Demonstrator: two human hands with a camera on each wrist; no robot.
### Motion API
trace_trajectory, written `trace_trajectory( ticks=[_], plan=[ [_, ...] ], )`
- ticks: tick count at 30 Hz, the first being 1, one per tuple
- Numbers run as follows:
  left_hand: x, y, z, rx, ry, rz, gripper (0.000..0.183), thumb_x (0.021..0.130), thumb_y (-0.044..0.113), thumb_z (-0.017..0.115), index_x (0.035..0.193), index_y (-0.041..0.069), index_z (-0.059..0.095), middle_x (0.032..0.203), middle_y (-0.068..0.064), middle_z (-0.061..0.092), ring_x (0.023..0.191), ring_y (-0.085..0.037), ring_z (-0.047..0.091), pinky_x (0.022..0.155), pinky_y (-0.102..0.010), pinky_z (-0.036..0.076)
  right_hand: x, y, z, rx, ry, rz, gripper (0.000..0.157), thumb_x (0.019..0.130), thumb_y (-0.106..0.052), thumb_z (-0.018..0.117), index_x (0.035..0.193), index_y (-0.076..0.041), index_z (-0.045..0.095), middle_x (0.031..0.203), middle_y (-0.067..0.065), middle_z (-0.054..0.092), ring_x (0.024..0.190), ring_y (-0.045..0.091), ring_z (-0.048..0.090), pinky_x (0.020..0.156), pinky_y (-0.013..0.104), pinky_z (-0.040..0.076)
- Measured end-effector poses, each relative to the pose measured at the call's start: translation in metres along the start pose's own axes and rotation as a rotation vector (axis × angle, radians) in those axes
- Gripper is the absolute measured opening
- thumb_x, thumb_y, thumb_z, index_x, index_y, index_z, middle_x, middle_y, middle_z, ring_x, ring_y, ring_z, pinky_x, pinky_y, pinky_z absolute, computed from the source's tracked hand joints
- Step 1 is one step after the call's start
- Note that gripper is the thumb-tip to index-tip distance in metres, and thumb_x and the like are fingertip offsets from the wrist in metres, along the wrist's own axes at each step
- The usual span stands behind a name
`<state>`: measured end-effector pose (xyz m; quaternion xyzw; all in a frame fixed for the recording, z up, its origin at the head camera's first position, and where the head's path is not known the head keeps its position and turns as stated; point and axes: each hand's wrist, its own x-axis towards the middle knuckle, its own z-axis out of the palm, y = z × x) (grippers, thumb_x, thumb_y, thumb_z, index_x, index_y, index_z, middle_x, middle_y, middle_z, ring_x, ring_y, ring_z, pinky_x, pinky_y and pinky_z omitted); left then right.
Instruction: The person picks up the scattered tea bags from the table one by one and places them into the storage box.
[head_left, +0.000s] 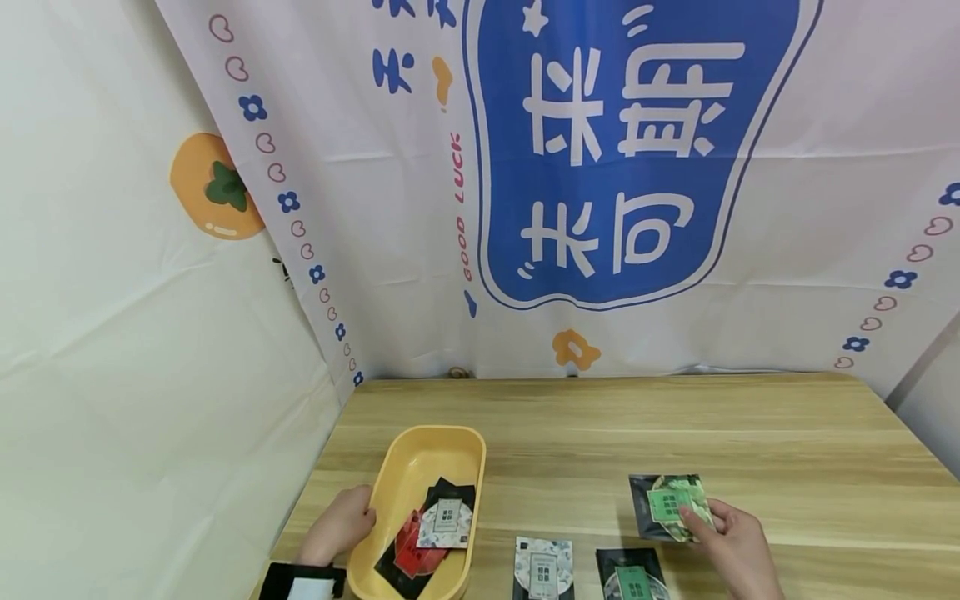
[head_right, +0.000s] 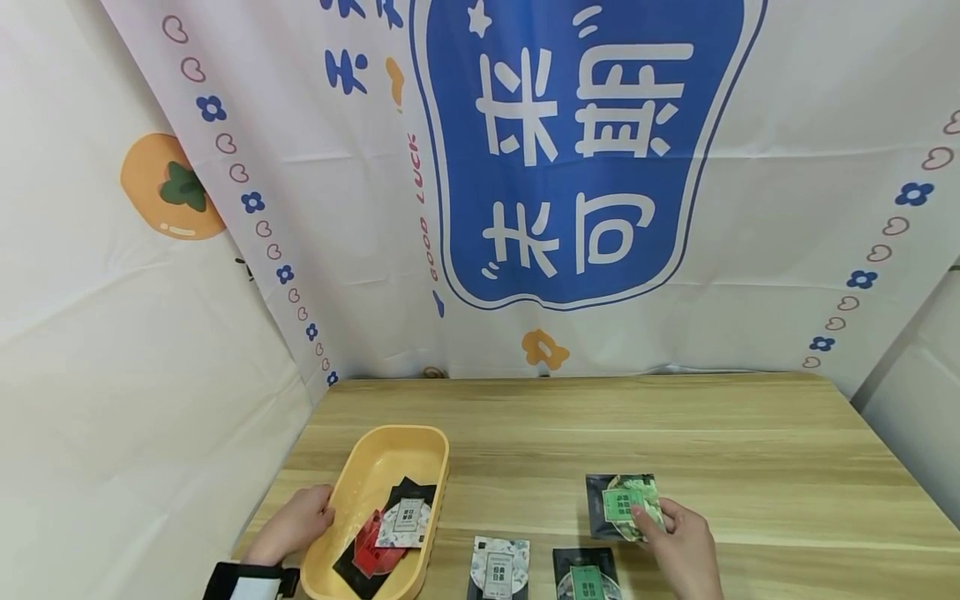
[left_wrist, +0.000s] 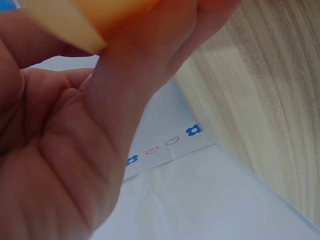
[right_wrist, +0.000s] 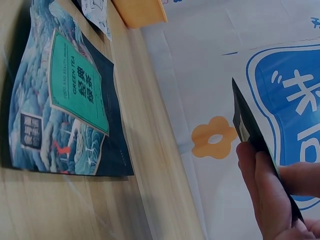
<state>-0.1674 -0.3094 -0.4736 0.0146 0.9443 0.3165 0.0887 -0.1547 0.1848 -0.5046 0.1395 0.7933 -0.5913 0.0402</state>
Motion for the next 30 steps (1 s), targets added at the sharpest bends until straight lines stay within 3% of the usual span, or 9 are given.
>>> trace_trajectory(
  ticks=[6,11,18,30],
  plan=[
    [0.000,0.000,0.000,-0.008,-0.011,0.000,0.015,0.084,-0.008,0.048,0.082,0.000,0.060,0.063,-0.006,0.057,0.055,-0.017,0.054,0.052,-0.032,0.049,-0.001,-0.001,0.003,-0.019,-0.015,-0.002,0.050,0.093,-0.017,0.059,0.125,0.019,0.047,0.093,0.018,0.074,0.072,0.018,0.071,0.064,0.028,0.057],
    [0.000,0.000,0.000,-0.020,-0.014,-0.011,0.015,0.084,-0.008,0.047,0.083,0.000,0.060,0.063,-0.006,0.057,0.055,-0.018,0.055,0.052,-0.032,0.049,-0.001,-0.001,0.008,0.009,-0.025,-0.016,0.048,0.092,-0.014,0.059,0.125,0.020,0.047,0.097,0.021,0.073,0.072,0.013,0.069,0.065,0.030,0.058],
    [0.003,-0.002,0.002,0.041,0.029,-0.003,0.013,0.083,-0.008,0.049,0.077,0.001,0.057,0.058,-0.002,0.050,0.050,-0.015,0.050,0.046,-0.030,0.045,-0.003,-0.002,0.013,0.027,-0.041,-0.053,0.045,0.092,-0.010,0.058,0.123,0.020,0.048,0.098,0.024,0.072,0.074,0.014,0.070,0.065,0.034,0.059],
    [0.001,-0.001,0.001,0.045,0.026,0.005,0.013,0.082,-0.008,0.049,0.075,0.001,0.056,0.058,-0.002,0.049,0.050,-0.015,0.049,0.047,-0.030,0.043,-0.005,-0.006,0.020,0.016,-0.046,-0.067,0.048,0.092,-0.014,0.061,0.124,0.019,0.048,0.101,0.025,0.071,0.077,0.020,0.071,0.067,0.037,0.059]
  ],
)
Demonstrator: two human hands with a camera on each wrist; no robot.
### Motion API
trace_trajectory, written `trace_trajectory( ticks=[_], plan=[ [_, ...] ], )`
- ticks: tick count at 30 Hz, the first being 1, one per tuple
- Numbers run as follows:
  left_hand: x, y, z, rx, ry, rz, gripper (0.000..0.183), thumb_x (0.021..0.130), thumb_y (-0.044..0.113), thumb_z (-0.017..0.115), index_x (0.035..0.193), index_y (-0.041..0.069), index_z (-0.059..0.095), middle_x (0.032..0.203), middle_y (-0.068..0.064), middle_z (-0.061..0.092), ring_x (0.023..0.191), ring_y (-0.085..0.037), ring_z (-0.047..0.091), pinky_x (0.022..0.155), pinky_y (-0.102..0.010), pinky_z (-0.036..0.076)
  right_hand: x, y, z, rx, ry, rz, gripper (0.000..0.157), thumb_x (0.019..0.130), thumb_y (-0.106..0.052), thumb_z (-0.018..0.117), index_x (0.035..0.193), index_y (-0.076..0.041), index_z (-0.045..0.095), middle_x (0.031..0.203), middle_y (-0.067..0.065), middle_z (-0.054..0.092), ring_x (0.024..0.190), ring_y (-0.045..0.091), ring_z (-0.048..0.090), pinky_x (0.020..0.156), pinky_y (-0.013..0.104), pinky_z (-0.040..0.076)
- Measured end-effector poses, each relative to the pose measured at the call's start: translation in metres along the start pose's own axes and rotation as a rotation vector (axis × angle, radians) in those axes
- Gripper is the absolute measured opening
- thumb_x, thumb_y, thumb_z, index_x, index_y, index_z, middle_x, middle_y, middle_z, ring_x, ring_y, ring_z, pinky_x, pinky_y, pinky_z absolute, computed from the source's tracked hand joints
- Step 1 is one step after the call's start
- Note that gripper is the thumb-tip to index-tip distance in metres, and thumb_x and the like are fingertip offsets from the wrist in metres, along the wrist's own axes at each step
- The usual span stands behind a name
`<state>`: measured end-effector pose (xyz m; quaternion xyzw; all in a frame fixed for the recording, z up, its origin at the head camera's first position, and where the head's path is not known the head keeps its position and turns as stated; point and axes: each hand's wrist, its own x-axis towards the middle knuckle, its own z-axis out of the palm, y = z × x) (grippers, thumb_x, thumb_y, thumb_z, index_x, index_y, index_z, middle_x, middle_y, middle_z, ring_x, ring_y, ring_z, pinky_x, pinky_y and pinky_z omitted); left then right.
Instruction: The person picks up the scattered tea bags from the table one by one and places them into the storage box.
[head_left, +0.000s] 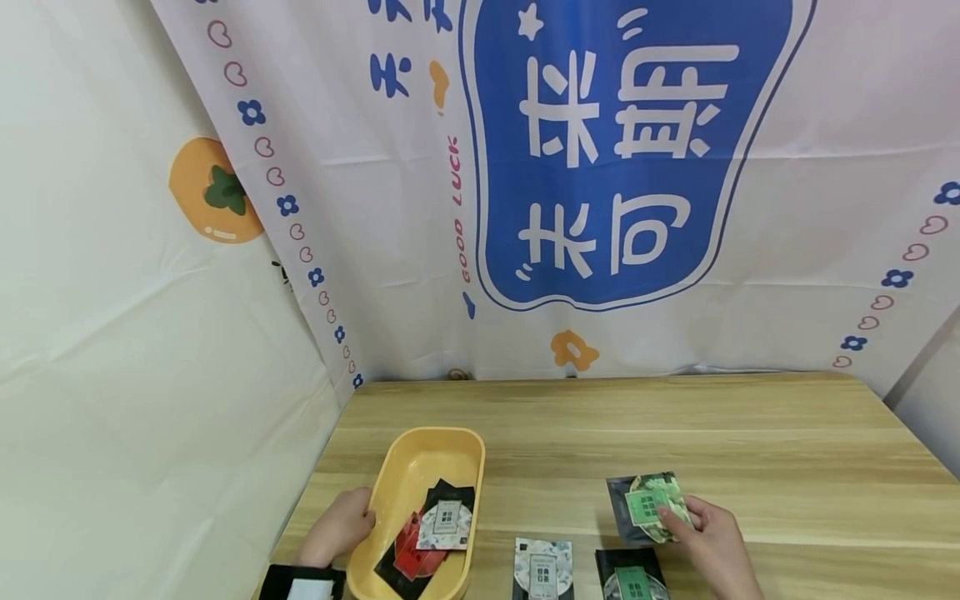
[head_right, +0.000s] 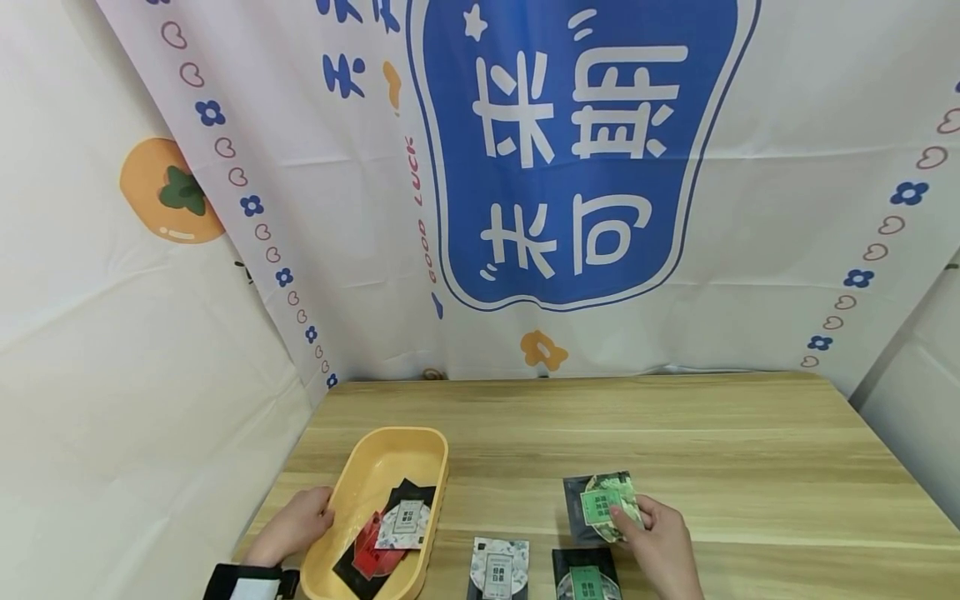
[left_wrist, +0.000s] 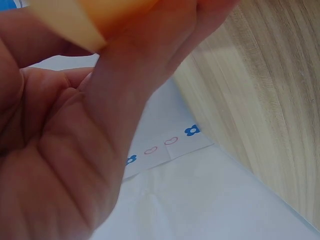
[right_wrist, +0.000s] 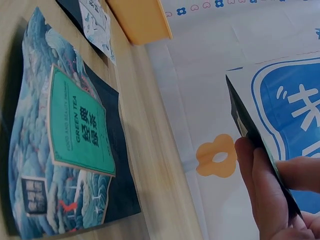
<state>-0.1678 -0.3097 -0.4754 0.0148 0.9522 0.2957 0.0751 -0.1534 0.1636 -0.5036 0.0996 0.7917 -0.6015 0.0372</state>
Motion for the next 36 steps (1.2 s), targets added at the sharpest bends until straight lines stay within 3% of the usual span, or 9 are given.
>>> trace_trajectory(
  ticks=[17,36],
  plan=[
    [0.000,0.003,0.000,0.007,0.001,0.008,0.014,0.082,-0.007,0.048,0.073,0.001,0.055,0.057,-0.001,0.047,0.050,-0.015,0.048,0.048,-0.030,0.043,0.001,-0.004,0.010,0.009,-0.001,0.013,0.044,0.091,-0.014,0.061,0.120,0.017,0.051,0.092,0.019,0.074,0.073,0.019,0.069,0.064,0.031,0.057],
    [0.002,0.000,0.001,0.018,0.000,-0.013,0.014,0.082,-0.007,0.049,0.073,0.002,0.055,0.057,-0.002,0.047,0.051,-0.015,0.048,0.050,-0.030,0.043,0.000,-0.008,0.021,0.017,-0.007,0.005,0.044,0.090,-0.012,0.060,0.122,0.018,0.050,0.096,0.024,0.072,0.073,0.022,0.070,0.065,0.035,0.059]
  ],
)
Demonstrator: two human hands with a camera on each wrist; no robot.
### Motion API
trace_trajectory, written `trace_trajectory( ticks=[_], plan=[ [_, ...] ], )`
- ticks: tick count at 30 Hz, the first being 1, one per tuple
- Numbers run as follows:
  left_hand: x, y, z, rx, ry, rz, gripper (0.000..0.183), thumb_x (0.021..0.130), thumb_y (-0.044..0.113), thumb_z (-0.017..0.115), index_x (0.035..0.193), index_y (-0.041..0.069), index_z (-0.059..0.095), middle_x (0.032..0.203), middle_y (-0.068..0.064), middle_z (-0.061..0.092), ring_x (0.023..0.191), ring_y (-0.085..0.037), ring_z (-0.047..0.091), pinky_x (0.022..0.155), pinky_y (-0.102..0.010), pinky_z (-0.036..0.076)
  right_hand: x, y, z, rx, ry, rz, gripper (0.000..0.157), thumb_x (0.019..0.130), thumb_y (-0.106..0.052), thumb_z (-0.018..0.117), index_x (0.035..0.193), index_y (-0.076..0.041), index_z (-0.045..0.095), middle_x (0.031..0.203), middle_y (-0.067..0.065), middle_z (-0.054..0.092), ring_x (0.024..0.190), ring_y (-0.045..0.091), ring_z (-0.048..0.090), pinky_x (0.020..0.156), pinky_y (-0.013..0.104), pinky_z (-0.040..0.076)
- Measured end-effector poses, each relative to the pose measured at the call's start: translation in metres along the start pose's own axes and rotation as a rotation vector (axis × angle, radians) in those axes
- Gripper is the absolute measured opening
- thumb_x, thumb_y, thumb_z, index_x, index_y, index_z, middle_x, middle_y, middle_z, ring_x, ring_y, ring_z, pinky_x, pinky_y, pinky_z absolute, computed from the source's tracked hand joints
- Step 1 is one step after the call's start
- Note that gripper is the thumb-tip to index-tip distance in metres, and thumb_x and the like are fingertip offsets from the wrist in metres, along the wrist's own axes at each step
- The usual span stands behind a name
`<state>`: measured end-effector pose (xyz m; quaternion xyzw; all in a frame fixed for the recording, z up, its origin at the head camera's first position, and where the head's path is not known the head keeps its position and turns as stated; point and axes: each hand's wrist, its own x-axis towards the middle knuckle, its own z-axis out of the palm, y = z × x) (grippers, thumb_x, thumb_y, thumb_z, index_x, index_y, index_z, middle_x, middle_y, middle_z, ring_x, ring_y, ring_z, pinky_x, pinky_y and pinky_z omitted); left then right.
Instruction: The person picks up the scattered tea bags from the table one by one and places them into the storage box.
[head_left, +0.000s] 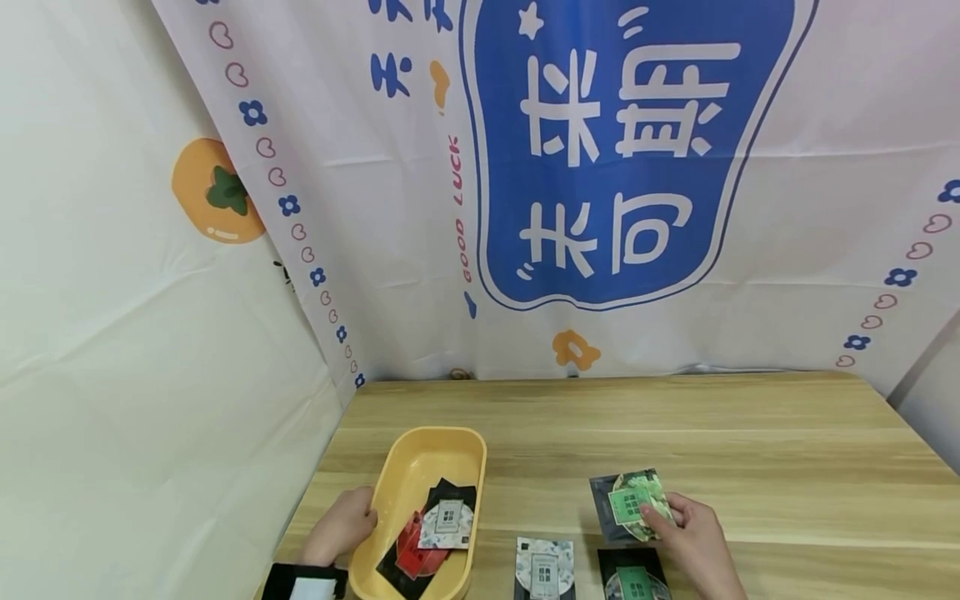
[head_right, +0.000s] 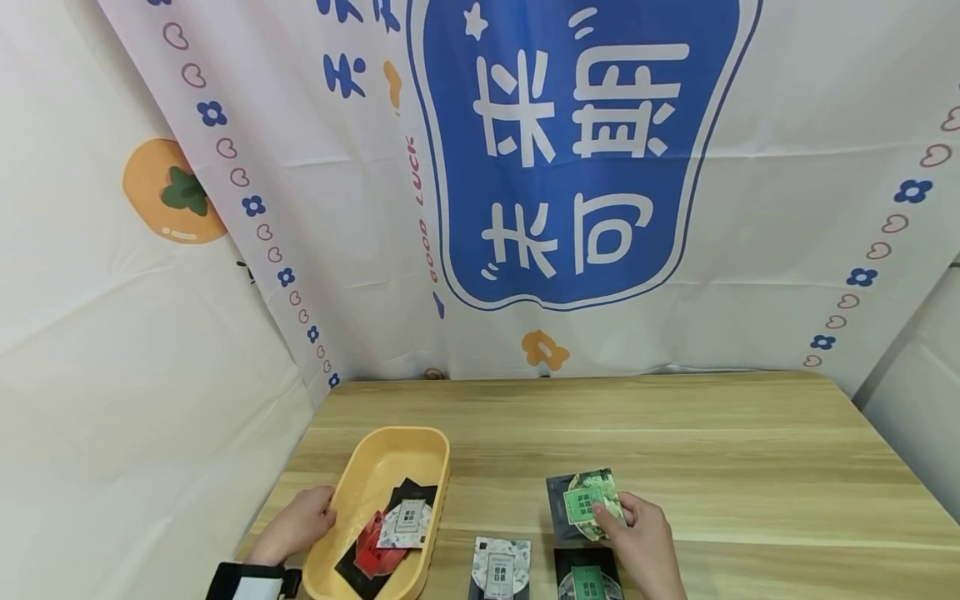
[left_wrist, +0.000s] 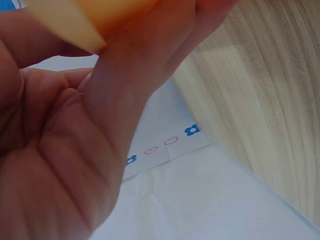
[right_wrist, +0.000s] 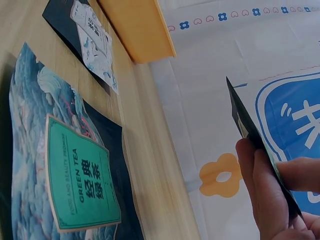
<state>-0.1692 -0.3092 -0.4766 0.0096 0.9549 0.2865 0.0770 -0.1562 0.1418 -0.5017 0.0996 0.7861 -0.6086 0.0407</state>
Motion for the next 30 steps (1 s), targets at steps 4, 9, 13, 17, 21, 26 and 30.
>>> trace_trajectory(
  ticks=[4,9,13,17,21,26,30],
  plan=[
    [0.000,0.002,-0.001,0.009,0.014,0.004,0.014,0.081,-0.008,0.049,0.073,0.002,0.055,0.058,-0.002,0.048,0.051,-0.015,0.047,0.050,-0.031,0.043,0.001,-0.001,0.002,0.026,-0.003,0.001,0.043,0.091,-0.010,0.060,0.121,0.019,0.050,0.096,0.025,0.072,0.076,0.022,0.070,0.066,0.036,0.059],
    [0.000,0.002,-0.001,0.016,0.012,-0.005,0.014,0.081,-0.007,0.049,0.072,0.002,0.054,0.057,-0.002,0.048,0.051,-0.015,0.047,0.050,-0.030,0.042,0.001,-0.002,0.004,0.039,-0.007,0.012,0.043,0.091,-0.010,0.060,0.121,0.019,0.050,0.095,0.024,0.072,0.076,0.023,0.070,0.066,0.037,0.059],
    [0.000,0.002,-0.001,0.003,-0.003,-0.010,0.014,0.082,-0.007,0.049,0.073,0.003,0.054,0.057,-0.002,0.047,0.051,-0.015,0.048,0.049,-0.030,0.043,0.001,-0.004,0.006,0.044,-0.010,0.021,0.041,0.091,-0.010,0.060,0.121,0.018,0.051,0.093,0.022,0.073,0.076,0.024,0.070,0.067,0.039,0.059],
    [0.000,0.002,-0.001,-0.011,0.000,-0.001,0.014,0.082,-0.007,0.049,0.074,0.002,0.055,0.058,-0.002,0.048,0.050,-0.015,0.048,0.049,-0.031,0.044,0.001,-0.007,0.008,0.039,-0.015,0.021,0.041,0.091,-0.011,0.060,0.120,0.017,0.052,0.093,0.022,0.073,0.074,0.025,0.070,0.067,0.040,0.058],
    [-0.001,0.001,0.000,-0.024,0.001,-0.005,0.012,0.082,-0.007,0.049,0.075,0.001,0.055,0.060,-0.002,0.050,0.052,-0.015,0.049,0.050,-0.031,0.045,0.000,-0.007,0.012,0.018,-0.012,0.015,0.041,0.091,-0.012,0.060,0.119,0.017,0.053,0.091,0.020,0.074,0.073,0.022,0.069,0.065,0.037,0.058],
    [-0.001,-0.001,0.000,-0.050,-0.010,0.003,0.012,0.083,-0.007,0.048,0.077,0.001,0.056,0.061,-0.003,0.051,0.053,-0.015,0.050,0.050,-0.031,0.046,0.000,-0.006,0.018,0.063,0.000,-0.002,0.036,0.089,-0.007,0.060,0.116,0.017,0.055,0.088,0.020,0.074,0.071,0.023,0.069,0.063,0.038,0.058],
    [-0.001,-0.002,0.000,-0.043,-0.009,0.006,0.013,0.082,-0.008,0.048,0.076,0.001,0.055,0.060,-0.003,0.050,0.052,-0.015,0.050,0.050,-0.031,0.045,0.000,-0.007,0.021,0.102,0.006,0.000,0.035,0.088,-0.005,0.061,0.116,0.016,0.056,0.088,0.020,0.073,0.072,0.024,0.069,0.063,0.039,0.058]
  ],
)
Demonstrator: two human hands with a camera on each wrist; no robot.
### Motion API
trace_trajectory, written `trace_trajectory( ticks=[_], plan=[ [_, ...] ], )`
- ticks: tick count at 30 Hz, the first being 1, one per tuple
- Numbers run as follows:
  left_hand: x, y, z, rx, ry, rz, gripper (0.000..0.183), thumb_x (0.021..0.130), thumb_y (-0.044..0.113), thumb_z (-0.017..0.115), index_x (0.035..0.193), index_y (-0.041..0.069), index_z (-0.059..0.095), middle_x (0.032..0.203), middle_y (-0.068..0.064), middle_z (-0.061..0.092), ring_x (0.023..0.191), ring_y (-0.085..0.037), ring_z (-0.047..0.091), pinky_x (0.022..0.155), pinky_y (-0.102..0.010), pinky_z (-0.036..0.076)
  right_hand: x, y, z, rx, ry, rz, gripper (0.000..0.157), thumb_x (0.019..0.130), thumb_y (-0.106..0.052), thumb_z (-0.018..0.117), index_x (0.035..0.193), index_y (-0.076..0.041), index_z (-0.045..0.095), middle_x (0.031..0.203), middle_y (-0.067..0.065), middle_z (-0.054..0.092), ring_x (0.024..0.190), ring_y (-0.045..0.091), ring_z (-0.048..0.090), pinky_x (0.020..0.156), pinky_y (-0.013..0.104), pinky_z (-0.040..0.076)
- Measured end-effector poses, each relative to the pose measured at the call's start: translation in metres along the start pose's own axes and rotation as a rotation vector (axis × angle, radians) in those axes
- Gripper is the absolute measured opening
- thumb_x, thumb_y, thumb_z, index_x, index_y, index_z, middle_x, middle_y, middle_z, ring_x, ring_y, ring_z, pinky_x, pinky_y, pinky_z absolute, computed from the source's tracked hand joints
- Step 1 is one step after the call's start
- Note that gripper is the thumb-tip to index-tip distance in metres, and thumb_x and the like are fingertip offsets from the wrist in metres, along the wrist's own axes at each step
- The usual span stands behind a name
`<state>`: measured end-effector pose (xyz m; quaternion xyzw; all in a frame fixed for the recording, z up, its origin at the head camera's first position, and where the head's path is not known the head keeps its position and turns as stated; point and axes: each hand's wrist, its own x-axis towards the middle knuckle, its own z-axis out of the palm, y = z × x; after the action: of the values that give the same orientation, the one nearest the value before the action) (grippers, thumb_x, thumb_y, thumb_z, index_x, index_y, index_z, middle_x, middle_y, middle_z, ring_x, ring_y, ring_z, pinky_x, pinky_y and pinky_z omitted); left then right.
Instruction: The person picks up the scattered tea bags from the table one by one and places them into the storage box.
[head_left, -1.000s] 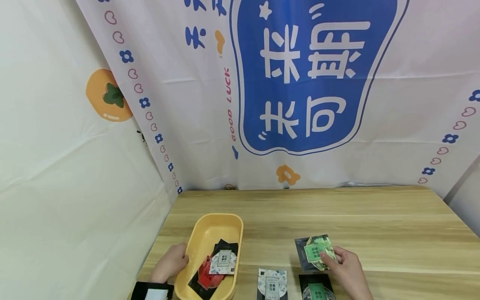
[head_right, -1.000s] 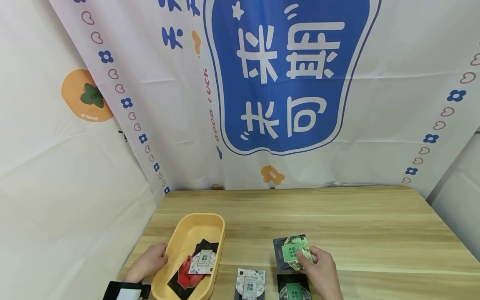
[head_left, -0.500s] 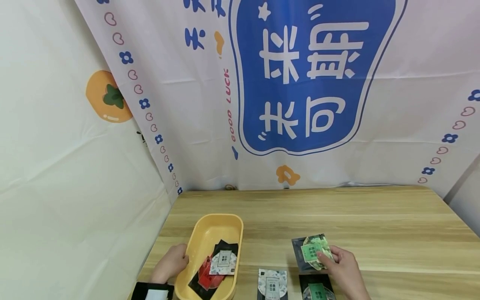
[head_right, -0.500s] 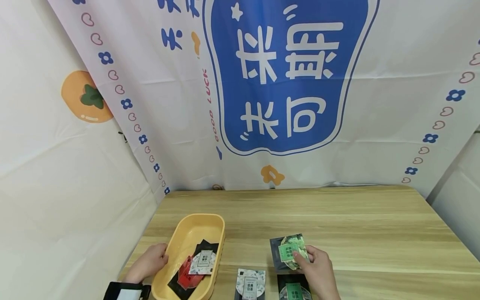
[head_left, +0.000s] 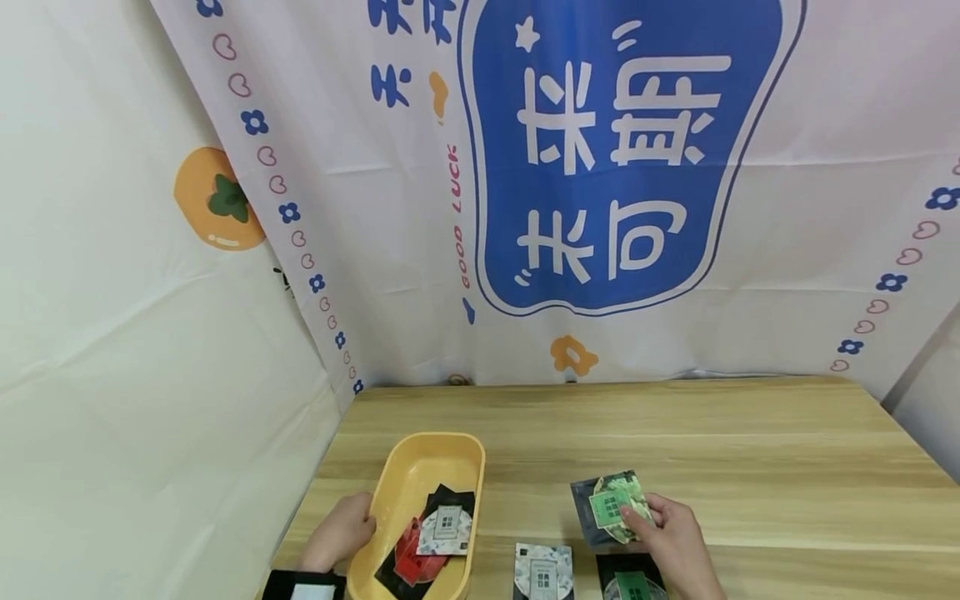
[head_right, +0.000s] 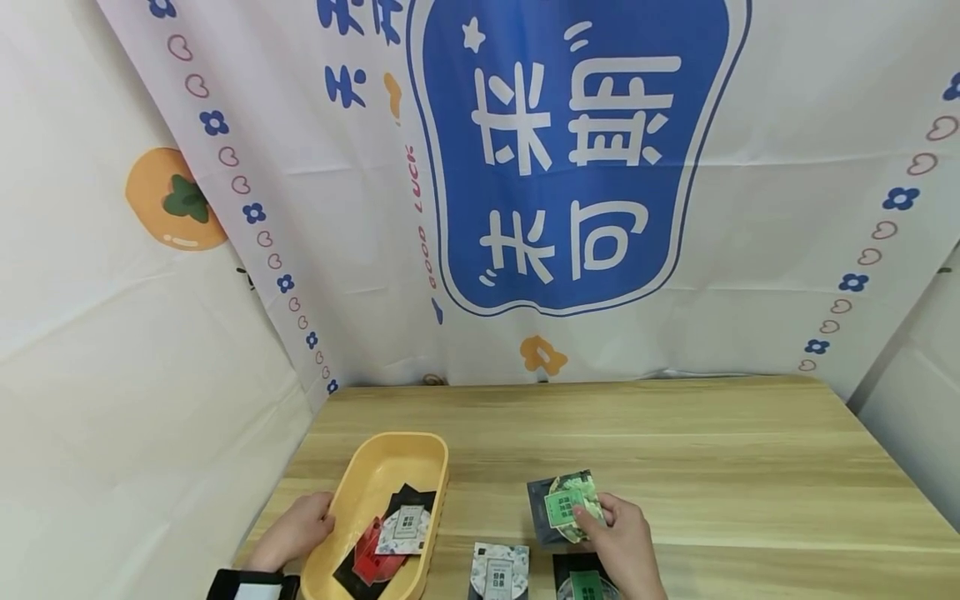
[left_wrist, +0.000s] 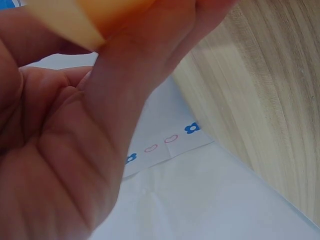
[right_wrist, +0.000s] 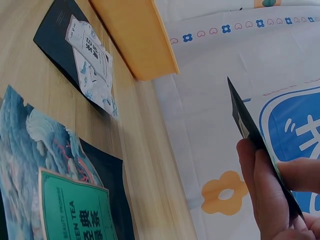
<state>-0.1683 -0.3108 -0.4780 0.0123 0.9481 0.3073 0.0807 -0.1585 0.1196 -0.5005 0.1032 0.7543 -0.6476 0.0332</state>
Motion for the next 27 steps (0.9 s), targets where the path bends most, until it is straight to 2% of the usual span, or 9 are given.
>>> trace_trajectory(
  ticks=[5,13,20,27],
  plan=[
    [0.0025,-0.0010,0.0019,0.013,-0.002,0.002,0.013,0.083,-0.007,0.048,0.076,0.001,0.055,0.060,-0.002,0.049,0.053,-0.016,0.048,0.050,-0.031,0.043,0.0024,-0.0003,0.0002,0.037,-0.008,0.020,0.037,0.089,-0.006,0.061,0.118,0.016,0.055,0.089,0.020,0.073,0.074,0.026,0.069,0.065,0.042,0.059],
    [0.0019,-0.0026,-0.0005,0.046,0.007,0.009,0.014,0.082,-0.007,0.048,0.074,0.002,0.053,0.058,-0.003,0.047,0.052,-0.016,0.046,0.050,-0.031,0.041,0.0066,-0.0041,0.0041,-0.018,0.001,0.017,0.033,0.089,-0.009,0.061,0.115,0.011,0.060,0.083,0.013,0.073,0.072,0.021,0.067,0.064,0.036,0.058],
    [-0.0004,-0.0020,-0.0019,0.069,0.016,0.005,0.015,0.081,-0.007,0.049,0.070,0.004,0.051,0.056,-0.002,0.045,0.051,-0.016,0.044,0.051,-0.031,0.039,0.0067,-0.0074,0.0061,0.004,-0.008,-0.021,0.033,0.091,-0.008,0.060,0.116,0.013,0.059,0.086,0.017,0.074,0.076,0.024,0.069,0.066,0.038,0.059],
    [0.0010,-0.0002,-0.0010,0.061,-0.008,0.011,0.014,0.082,-0.007,0.048,0.072,0.003,0.052,0.057,-0.002,0.046,0.051,-0.016,0.045,0.051,-0.030,0.040,0.0084,-0.0078,0.0075,0.005,0.006,-0.027,0.035,0.090,-0.005,0.059,0.117,0.017,0.056,0.086,0.019,0.073,0.074,0.023,0.068,0.063,0.037,0.059]
  ],
)
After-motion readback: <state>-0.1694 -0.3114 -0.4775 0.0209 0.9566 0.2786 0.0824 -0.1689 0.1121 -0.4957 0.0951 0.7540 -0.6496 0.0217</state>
